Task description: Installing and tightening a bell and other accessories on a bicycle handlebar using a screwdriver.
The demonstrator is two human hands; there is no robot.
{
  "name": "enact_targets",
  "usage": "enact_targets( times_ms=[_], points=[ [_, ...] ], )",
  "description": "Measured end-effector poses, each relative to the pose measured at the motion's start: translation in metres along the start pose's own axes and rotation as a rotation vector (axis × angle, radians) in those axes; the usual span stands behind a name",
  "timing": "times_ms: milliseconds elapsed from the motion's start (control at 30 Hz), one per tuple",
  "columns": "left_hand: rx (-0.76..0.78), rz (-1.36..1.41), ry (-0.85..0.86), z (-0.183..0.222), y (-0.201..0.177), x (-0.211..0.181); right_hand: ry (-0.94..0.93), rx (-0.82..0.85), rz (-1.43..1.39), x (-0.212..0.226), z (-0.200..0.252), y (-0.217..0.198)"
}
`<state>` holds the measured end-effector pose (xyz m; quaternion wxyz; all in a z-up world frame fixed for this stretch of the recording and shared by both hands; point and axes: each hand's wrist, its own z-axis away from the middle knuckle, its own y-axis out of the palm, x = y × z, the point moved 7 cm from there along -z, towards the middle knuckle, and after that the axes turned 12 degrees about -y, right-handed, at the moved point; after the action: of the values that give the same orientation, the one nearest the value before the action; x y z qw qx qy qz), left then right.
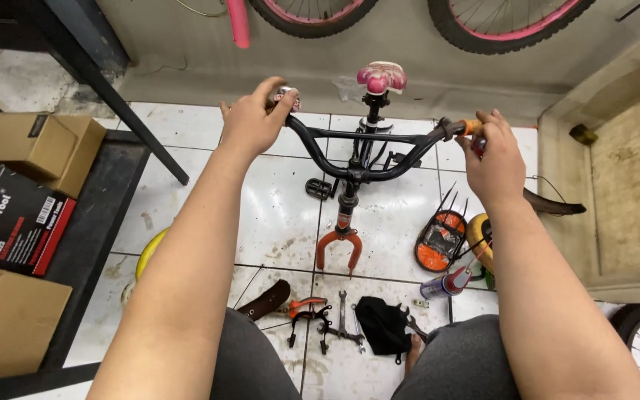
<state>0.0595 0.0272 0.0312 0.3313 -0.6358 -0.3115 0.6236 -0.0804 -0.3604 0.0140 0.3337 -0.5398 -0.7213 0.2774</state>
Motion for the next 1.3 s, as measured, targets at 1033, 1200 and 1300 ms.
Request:
enact_targets(
  times_ms=[1033,1200,1300],
  points=[
    [0.102,-0.094,-0.003,0.055,-0.022,0.003,0.166,0.215,-0.893,0.144,-0.017,0.016],
    [0.008,-0.037,0.021,0.062,-0.023,0.006,0.158,0.363,-0.770,0.172,-0.009,0.018],
    [-0.031,-0.035,0.075,0.059,-0.022,0.009,0.155,0.443,-0.790,0.189,-0.008,0.013]
  ],
)
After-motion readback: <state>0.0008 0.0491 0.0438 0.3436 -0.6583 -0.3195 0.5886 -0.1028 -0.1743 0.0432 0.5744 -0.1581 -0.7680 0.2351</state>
